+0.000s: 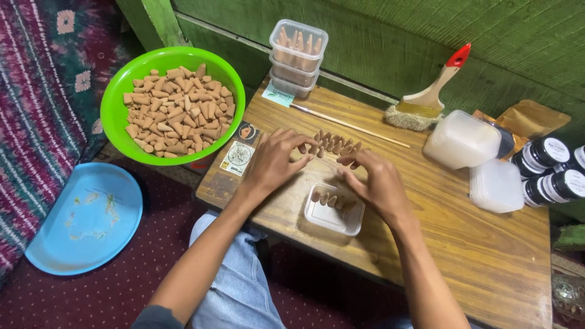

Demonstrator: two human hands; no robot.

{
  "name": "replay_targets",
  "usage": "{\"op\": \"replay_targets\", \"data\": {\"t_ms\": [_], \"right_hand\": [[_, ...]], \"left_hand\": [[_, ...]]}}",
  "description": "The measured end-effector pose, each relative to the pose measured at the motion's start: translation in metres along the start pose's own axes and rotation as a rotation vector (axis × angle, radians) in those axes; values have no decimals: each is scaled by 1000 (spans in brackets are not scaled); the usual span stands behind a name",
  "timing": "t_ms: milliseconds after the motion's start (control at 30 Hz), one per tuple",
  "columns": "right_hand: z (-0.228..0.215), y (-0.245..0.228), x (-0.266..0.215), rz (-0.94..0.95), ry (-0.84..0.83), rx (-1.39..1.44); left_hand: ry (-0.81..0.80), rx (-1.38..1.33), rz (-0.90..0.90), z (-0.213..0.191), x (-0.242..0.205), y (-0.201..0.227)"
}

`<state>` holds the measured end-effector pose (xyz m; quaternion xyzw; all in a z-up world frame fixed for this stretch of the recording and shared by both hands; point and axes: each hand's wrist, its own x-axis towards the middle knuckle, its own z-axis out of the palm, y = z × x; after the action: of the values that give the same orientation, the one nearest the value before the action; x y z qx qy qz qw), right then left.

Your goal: Brushing incense cones with a small brush and packing them into plastic containers.

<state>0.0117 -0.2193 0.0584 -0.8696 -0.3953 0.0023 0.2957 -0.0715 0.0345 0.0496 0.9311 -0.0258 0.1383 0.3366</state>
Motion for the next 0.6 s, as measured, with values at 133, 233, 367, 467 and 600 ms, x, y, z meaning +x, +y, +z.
{"op": "replay_targets", "data": {"t_ms": [133, 233, 367, 467, 600], "right_hand": [[18, 18, 29, 84, -28, -55], [24, 17, 41, 154, -115, -205], [29, 16, 54, 212, -169, -266], [27, 5, 57, 264, -204, -271], [26, -8, 60, 290, -214, -275]], "left_hand": [[50, 147, 71, 35, 26, -24], [69, 268, 117, 50, 40, -31], [48, 302, 159, 55, 48, -38], [13, 302, 165, 54, 49, -36], [0, 301, 173, 55, 51, -38]]}}
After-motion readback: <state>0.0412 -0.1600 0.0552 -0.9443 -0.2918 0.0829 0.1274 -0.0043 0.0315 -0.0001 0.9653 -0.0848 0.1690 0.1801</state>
